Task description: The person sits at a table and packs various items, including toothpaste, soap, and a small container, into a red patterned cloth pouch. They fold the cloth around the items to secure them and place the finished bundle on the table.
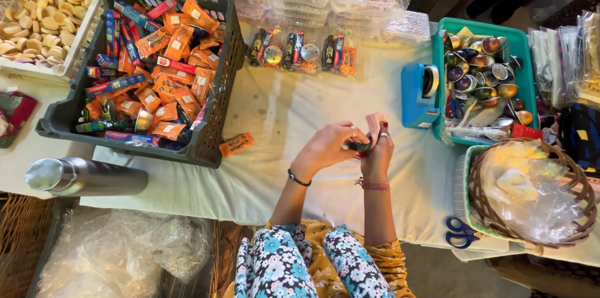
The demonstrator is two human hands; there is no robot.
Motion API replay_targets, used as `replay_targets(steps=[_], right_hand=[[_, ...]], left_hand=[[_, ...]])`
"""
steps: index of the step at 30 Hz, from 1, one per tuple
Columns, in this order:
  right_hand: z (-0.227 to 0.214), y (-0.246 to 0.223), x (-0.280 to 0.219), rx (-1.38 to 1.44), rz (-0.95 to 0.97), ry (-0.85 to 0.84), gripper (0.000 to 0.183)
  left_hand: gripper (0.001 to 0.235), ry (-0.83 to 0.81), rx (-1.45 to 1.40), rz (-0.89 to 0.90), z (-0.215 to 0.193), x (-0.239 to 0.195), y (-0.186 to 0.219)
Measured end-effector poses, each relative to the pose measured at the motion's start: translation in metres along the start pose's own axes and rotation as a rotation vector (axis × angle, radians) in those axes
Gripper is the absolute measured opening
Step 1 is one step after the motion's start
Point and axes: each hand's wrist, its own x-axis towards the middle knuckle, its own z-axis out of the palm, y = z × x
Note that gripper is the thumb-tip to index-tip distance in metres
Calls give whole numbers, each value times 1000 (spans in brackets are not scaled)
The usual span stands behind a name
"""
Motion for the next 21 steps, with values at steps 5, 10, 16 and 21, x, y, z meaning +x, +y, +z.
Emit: replay_targets(steps=[5,10,16,21], right_hand=[[-15,12,13,277,221,-1,38],[4,-6,-7,163,117,-95,36],[13,-18,-13,102,81,-56,29],[-25,10,28,190,125,-166,31]], left_hand=[[55,102,251,11,17,5,-3],[69,12,109,113,-1,-3,13],[54,-68,-115,-4,17,-8,-29],[86,61,149,-36,19,-9,-7]])
